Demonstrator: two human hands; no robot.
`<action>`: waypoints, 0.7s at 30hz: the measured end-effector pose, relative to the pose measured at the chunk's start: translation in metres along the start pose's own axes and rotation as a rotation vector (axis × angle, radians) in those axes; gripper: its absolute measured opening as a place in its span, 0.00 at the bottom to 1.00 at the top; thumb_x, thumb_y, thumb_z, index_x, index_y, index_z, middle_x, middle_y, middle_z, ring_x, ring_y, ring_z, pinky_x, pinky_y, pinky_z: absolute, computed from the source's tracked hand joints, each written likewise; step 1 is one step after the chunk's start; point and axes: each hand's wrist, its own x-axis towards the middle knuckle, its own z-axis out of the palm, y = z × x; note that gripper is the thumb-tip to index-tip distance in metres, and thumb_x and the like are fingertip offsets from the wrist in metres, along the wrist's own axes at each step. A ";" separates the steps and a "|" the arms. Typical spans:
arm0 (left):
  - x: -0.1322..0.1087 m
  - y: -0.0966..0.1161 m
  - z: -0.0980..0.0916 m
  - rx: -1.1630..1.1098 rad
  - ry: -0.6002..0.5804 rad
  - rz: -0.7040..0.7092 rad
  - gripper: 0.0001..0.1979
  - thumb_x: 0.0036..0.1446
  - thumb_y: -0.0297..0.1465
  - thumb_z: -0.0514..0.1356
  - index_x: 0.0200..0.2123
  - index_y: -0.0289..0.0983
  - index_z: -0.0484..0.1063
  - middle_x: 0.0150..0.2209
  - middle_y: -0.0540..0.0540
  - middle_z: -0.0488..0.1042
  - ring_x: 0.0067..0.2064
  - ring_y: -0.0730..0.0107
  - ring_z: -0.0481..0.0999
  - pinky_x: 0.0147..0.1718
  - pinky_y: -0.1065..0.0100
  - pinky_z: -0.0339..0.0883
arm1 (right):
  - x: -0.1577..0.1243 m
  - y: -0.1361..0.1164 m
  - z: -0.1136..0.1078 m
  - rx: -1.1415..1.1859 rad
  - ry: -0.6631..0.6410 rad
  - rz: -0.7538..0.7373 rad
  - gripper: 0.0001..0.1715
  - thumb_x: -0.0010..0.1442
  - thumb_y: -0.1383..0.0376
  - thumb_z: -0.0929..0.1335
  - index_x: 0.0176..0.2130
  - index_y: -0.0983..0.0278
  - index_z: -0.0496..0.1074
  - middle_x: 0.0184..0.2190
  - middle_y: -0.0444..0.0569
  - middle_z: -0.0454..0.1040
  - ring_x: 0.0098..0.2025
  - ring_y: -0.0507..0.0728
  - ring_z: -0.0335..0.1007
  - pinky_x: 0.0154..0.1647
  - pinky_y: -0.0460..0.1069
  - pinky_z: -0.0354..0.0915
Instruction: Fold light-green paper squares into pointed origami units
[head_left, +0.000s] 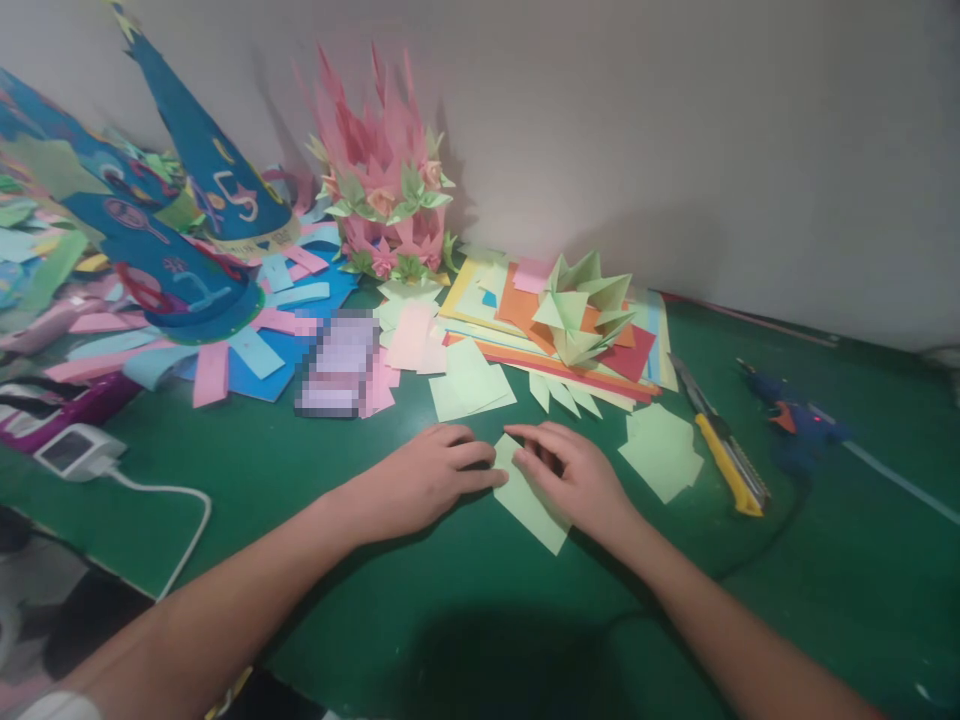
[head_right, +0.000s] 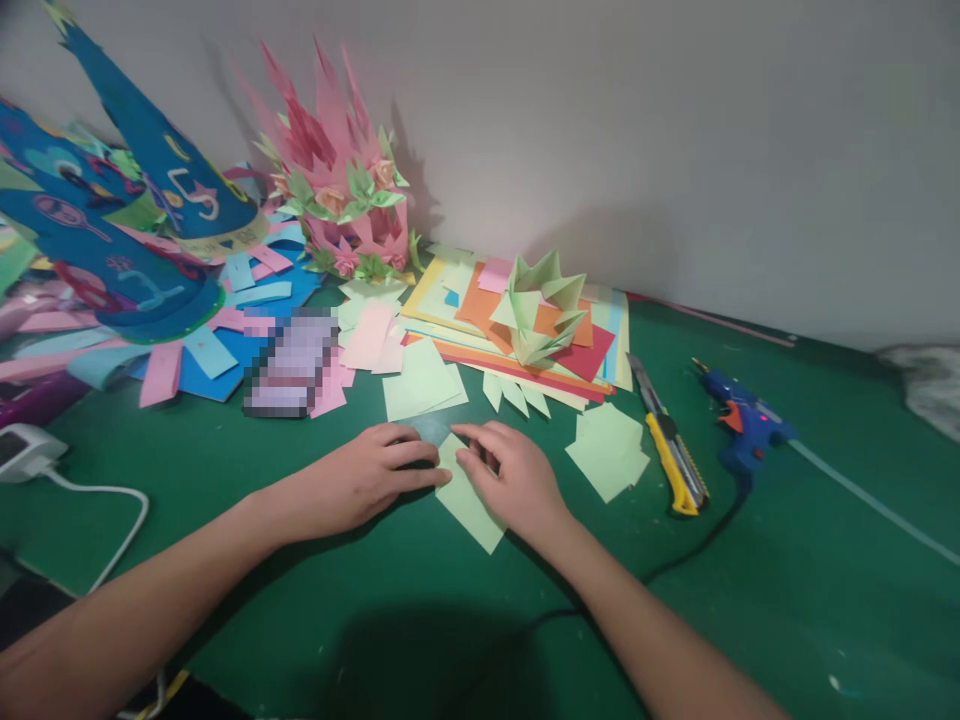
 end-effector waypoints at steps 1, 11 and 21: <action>0.000 0.000 -0.001 0.003 -0.002 0.009 0.18 0.63 0.22 0.46 0.54 0.39 0.64 0.47 0.42 0.69 0.47 0.62 0.65 0.46 0.61 0.61 | 0.001 0.000 0.000 0.007 0.006 0.004 0.13 0.61 0.63 0.63 0.43 0.61 0.73 0.27 0.45 0.69 0.26 0.52 0.64 0.25 0.47 0.60; 0.000 0.001 -0.005 -0.042 -0.003 -0.001 0.17 0.63 0.22 0.47 0.52 0.37 0.65 0.48 0.42 0.70 0.48 0.62 0.66 0.48 0.61 0.62 | -0.001 0.004 0.003 -0.042 0.040 -0.049 0.07 0.60 0.65 0.64 0.34 0.61 0.73 0.32 0.47 0.72 0.30 0.53 0.66 0.27 0.47 0.61; 0.000 0.001 -0.004 -0.033 -0.008 0.005 0.18 0.63 0.22 0.48 0.53 0.38 0.64 0.49 0.42 0.69 0.49 0.62 0.65 0.48 0.61 0.62 | -0.003 0.007 0.009 -0.170 0.013 -0.141 0.08 0.63 0.67 0.61 0.34 0.62 0.68 0.33 0.48 0.71 0.36 0.56 0.66 0.35 0.49 0.61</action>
